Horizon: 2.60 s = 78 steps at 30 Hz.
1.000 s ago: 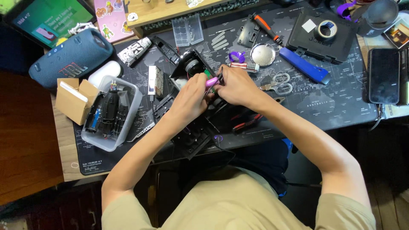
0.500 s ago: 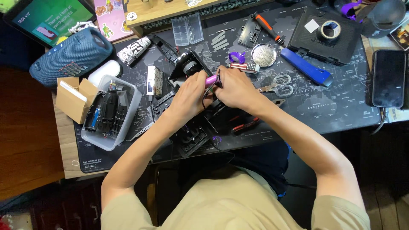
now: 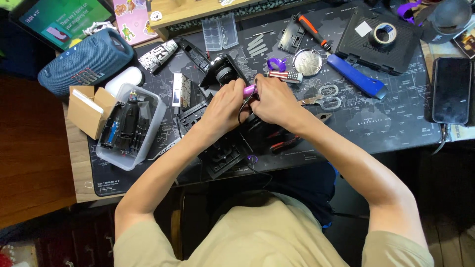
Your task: Repairing an electronic device by disassembling components, managing internal wiring, and reassembling parts
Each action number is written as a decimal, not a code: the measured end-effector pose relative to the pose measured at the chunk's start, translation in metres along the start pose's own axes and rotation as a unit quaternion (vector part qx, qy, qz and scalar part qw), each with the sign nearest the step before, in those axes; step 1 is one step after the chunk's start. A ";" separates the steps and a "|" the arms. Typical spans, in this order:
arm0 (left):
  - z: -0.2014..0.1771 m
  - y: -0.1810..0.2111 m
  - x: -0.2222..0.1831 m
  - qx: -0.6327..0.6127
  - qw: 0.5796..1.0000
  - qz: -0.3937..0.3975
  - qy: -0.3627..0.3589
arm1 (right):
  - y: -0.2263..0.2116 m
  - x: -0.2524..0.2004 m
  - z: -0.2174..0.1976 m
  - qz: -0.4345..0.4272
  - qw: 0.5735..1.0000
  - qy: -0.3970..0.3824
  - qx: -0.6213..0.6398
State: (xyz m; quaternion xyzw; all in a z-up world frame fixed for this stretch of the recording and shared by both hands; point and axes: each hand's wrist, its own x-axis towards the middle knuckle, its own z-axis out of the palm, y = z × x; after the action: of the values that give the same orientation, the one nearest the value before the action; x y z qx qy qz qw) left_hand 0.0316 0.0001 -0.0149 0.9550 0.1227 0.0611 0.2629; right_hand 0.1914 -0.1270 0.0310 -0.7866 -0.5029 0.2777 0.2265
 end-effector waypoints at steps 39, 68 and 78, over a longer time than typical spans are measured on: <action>0.003 -0.009 -0.002 -0.050 0.998 0.026 0.032 | -0.001 -0.005 0.002 -0.007 1.000 0.026 -0.007; -0.007 0.000 0.001 -0.049 0.999 0.005 0.004 | -0.010 -0.008 -0.004 0.014 1.000 0.017 -0.002; -0.007 -0.006 0.000 -0.086 0.996 0.013 0.002 | -0.006 -0.005 0.001 0.022 0.999 0.027 -0.009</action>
State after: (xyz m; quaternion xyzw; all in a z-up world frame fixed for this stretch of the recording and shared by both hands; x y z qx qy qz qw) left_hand 0.0290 0.0086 -0.0122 0.9302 0.1051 0.0767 0.3432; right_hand 0.1849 -0.1297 0.0346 -0.8065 -0.4817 0.2566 0.2272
